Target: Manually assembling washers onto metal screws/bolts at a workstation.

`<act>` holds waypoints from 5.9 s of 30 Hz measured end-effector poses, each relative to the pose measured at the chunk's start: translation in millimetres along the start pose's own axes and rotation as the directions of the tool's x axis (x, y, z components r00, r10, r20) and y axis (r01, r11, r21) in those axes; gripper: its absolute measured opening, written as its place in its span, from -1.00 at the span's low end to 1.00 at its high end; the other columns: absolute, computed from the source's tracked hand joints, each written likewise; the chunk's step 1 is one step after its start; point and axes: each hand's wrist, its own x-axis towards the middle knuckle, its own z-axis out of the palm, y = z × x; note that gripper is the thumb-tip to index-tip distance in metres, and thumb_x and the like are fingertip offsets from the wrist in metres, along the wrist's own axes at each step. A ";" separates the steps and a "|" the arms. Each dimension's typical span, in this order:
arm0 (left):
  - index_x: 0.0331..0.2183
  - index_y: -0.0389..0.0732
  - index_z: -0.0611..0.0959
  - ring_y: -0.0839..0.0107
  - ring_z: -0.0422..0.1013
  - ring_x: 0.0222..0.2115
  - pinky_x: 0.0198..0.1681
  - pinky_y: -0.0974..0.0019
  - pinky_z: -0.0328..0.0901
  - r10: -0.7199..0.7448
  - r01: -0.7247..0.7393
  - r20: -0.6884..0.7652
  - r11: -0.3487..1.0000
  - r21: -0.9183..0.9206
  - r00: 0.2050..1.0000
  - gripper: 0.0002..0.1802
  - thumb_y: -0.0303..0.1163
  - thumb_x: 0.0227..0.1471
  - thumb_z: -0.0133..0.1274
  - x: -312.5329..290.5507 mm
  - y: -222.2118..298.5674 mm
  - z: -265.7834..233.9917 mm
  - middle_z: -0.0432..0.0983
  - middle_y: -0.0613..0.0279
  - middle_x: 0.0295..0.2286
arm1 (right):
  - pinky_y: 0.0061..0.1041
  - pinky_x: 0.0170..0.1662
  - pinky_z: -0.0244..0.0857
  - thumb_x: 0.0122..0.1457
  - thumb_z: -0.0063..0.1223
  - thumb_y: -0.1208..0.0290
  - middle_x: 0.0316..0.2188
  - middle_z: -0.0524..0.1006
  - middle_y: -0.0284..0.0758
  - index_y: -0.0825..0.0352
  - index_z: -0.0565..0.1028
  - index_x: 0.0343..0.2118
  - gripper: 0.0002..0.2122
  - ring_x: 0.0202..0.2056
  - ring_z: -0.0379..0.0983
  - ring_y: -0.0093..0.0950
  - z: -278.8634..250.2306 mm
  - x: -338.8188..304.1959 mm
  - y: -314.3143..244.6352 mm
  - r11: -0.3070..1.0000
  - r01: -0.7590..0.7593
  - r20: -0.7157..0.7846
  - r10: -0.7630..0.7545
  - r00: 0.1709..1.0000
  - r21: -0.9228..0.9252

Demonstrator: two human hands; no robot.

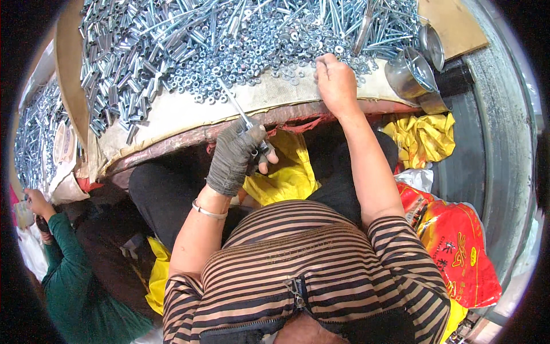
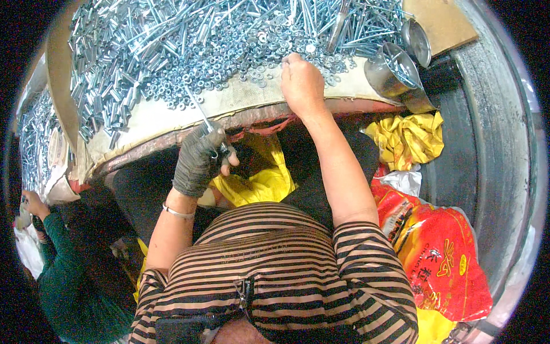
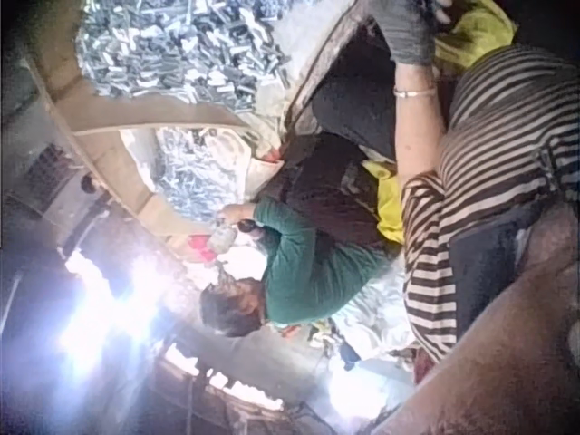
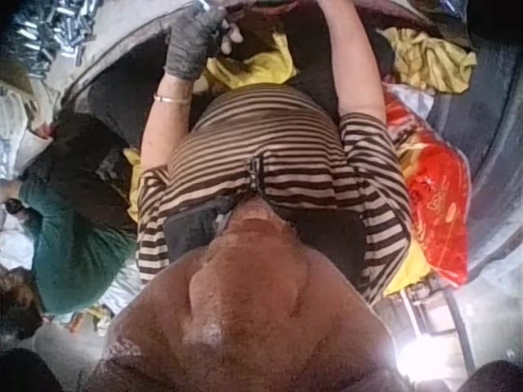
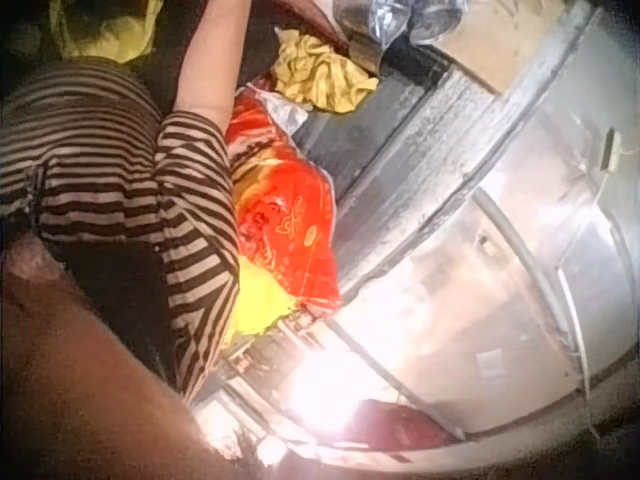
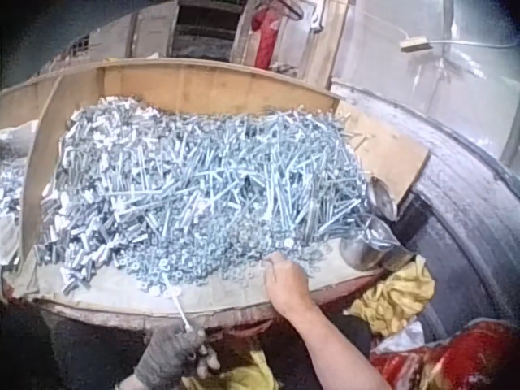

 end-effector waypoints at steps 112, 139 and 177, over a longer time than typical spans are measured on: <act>-0.48 -0.25 0.60 0.43 0.29 -0.70 -0.59 0.34 0.22 0.633 -0.343 0.007 0.410 0.845 0.774 -0.84 -0.35 -0.03 0.12 0.0 15.9 -8.8 0.42 0.22 -0.70 | -0.41 0.07 0.18 0.29 -0.28 0.10 -0.08 0.47 -0.14 0.48 0.47 -0.14 -0.54 -0.03 0.38 -0.38 -7.8 -96.3 -73.5 0.319 -0.008 0.076 -0.201 0.977 0.948; -0.49 -0.12 0.57 0.20 0.43 -0.62 -0.54 0.22 0.30 0.647 -0.366 0.415 -0.218 0.904 0.639 -0.84 -0.25 -0.04 0.08 -10.8 -9.3 32.3 0.47 0.19 -0.62 | -0.55 -0.58 0.01 0.18 -0.02 0.32 -0.73 0.19 -0.48 0.35 0.32 -0.68 -0.68 -0.64 0.08 -0.68 -31.5 -92.1 -51.1 0.778 0.095 0.249 -0.310 0.917 0.621; -0.22 -0.27 0.49 0.43 0.46 -0.50 -0.68 0.59 0.25 0.083 -0.053 0.026 0.818 -0.572 0.996 -0.71 -0.23 0.16 -0.10 2.7 -8.6 -3.9 0.52 0.09 -0.39 | -0.56 -0.39 0.36 0.12 -0.05 0.57 -0.46 0.50 -0.25 0.39 0.38 -0.32 -0.93 -0.50 0.50 -0.50 -46.2 -55.9 -45.2 0.843 0.306 -0.252 -0.211 0.944 0.441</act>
